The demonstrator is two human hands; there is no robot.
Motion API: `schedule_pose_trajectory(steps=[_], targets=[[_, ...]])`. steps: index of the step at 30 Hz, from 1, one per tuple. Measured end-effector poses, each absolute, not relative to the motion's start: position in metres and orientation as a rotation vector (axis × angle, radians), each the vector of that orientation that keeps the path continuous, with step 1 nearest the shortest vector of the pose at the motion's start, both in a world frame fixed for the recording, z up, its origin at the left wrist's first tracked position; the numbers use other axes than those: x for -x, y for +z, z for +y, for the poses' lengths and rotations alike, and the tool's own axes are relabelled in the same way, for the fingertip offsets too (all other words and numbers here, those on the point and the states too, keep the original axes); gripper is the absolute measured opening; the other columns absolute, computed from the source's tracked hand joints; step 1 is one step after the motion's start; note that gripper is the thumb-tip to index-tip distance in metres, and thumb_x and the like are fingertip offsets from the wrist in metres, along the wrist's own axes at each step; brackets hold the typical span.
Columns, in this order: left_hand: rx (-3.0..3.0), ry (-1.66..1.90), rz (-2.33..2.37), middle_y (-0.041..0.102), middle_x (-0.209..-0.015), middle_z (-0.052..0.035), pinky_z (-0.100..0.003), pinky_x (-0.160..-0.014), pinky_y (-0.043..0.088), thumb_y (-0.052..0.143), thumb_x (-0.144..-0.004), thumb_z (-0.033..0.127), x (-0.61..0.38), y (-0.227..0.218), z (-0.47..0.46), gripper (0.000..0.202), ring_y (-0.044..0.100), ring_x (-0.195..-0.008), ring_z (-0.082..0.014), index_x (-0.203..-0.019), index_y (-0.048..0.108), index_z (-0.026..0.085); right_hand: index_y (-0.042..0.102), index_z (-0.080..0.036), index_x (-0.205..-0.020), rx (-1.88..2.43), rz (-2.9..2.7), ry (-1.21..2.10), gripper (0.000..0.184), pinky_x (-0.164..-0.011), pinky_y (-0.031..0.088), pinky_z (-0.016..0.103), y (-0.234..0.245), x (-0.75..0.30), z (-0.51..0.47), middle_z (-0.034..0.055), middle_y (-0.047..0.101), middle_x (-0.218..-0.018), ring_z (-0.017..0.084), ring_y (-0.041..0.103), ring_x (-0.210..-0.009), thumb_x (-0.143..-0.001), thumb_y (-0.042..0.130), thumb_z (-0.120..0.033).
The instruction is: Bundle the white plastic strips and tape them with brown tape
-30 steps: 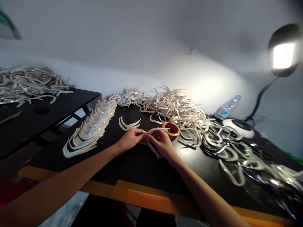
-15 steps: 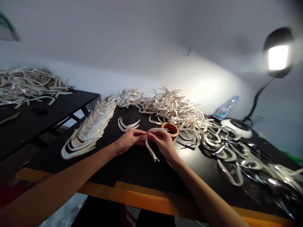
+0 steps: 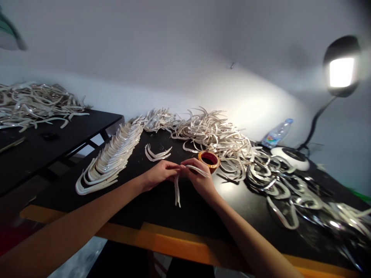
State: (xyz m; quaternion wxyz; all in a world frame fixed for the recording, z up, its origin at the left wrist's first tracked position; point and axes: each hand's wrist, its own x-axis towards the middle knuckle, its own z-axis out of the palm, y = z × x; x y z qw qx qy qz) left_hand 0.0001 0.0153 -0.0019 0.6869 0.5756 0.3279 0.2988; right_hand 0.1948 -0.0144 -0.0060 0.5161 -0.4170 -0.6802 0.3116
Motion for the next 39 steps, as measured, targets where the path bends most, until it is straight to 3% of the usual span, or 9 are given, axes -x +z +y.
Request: schedule_pose_trajectory(steps=[8, 19, 39], targets=[[-1.291, 0.611, 0.755, 0.070, -0.088, -0.0040, -0.024, -0.074, 0.051, 0.070, -0.085, 0.026, -0.002, 0.002, 0.013, 0.021, 0.061, -0.075, -0.0115, -0.099, 0.078, 0.013, 0.067, -0.020, -0.082, 1.078, -1.678, 0.673, 0.023, -0.059, 0.044, 0.024, -0.010, -0.194, -0.017, -0.0007, 0.069, -0.070, 0.013, 0.059, -0.062, -0.094, 0.071, -0.039], [-1.319, 0.535, 0.719, 0.067, -0.081, -0.0022, -0.027, -0.075, 0.053, 0.065, -0.089, 0.032, -0.002, 0.001, 0.013, 0.018, 0.063, -0.072, -0.0132, -0.091, 0.067, 0.014, 0.063, -0.021, -0.082, 1.042, -1.829, 0.545, 0.023, -0.064, 0.047, 0.026, -0.010, -0.190, -0.024, 0.0015, 0.069, -0.075, 0.015, 0.062, -0.067, -0.099, 0.064, -0.036], [-1.422, 0.552, 0.744, 0.065, -0.073, -0.0009, -0.026, -0.063, 0.050, 0.056, -0.085, 0.029, -0.003, -0.004, 0.015, 0.014, 0.060, -0.062, -0.0136, -0.086, 0.062, 0.016, 0.064, -0.021, -0.084, 0.997, -1.878, 0.572, 0.022, -0.069, 0.049, 0.027, -0.011, -0.193, -0.021, 0.0028, 0.070, -0.083, 0.017, 0.064, -0.073, -0.101, 0.062, -0.036]])
